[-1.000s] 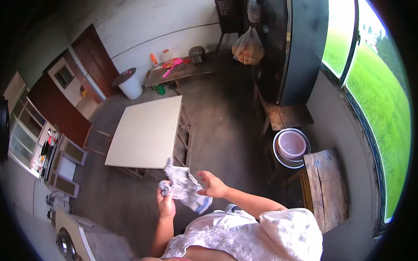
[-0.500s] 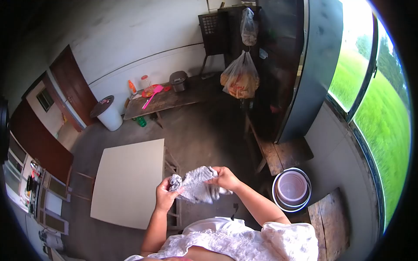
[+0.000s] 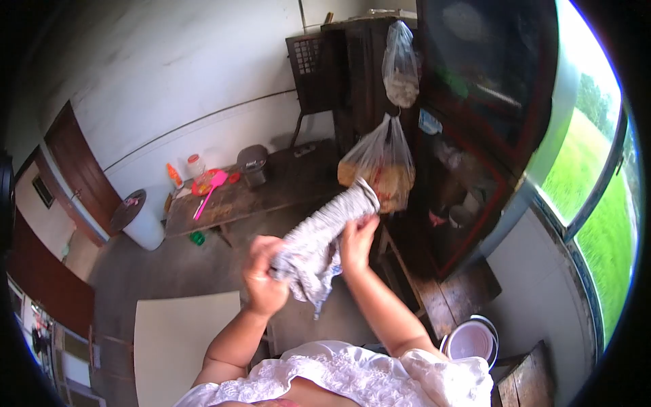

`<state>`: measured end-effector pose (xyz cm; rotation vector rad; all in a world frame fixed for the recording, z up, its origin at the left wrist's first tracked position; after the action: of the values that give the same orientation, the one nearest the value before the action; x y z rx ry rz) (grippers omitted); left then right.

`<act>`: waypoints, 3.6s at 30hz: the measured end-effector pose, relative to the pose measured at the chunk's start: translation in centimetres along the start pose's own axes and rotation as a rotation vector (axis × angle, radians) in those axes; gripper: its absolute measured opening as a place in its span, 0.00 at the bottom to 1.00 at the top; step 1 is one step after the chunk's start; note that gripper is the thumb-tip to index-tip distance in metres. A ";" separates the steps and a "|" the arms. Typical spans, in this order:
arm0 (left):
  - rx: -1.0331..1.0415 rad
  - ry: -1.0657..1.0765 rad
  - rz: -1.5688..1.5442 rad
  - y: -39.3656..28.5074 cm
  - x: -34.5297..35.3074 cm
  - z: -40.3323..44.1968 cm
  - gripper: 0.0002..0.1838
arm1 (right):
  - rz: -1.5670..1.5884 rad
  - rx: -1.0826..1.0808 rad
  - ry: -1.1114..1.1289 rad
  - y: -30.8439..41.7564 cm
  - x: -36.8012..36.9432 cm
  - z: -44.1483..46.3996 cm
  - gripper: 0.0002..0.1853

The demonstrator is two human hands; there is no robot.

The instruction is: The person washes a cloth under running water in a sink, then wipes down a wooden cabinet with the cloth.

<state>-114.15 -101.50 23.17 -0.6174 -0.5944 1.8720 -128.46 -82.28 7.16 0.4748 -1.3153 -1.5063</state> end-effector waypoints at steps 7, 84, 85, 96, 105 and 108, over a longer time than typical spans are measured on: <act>0.084 0.702 -0.093 10.8 11.8 4.8 0.32 | 1.521 0.716 0.710 -7.1 12.4 4.7 0.20; -1.096 0.675 -0.385 95.1 25.7 47.0 0.13 | -2.292 -0.284 -0.759 -14.7 16.0 57.2 0.36; -1.109 0.676 -0.418 94.3 26.1 47.3 0.13 | -2.319 -0.277 -0.725 -16.7 15.7 56.2 0.37; -1.043 0.813 -0.644 91.1 30.8 46.2 0.11 | -2.048 -0.530 -0.772 12.0 20.7 64.4 0.23; -1.096 0.886 -0.473 91.5 29.8 44.8 0.13 | -1.944 -0.848 -0.955 -3.4 13.9 53.7 0.21; -1.106 0.970 -0.478 90.9 29.5 44.8 0.13 | -1.761 -0.615 -1.075 -13.2 9.8 49.8 0.19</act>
<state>-214.85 -110.95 -6.85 -1.7512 -0.9506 0.5046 -178.49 -68.50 14.56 0.3566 -0.8066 -3.8602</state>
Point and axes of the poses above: each hand's wrist, its own z-axis towards the middle knuckle, its own x-axis out of the palm, y = z × x, the point moved 9 cm from there along z, towards the middle knuckle, and after that the axes turned 8 degrees about -x, right-handed, at the moved point
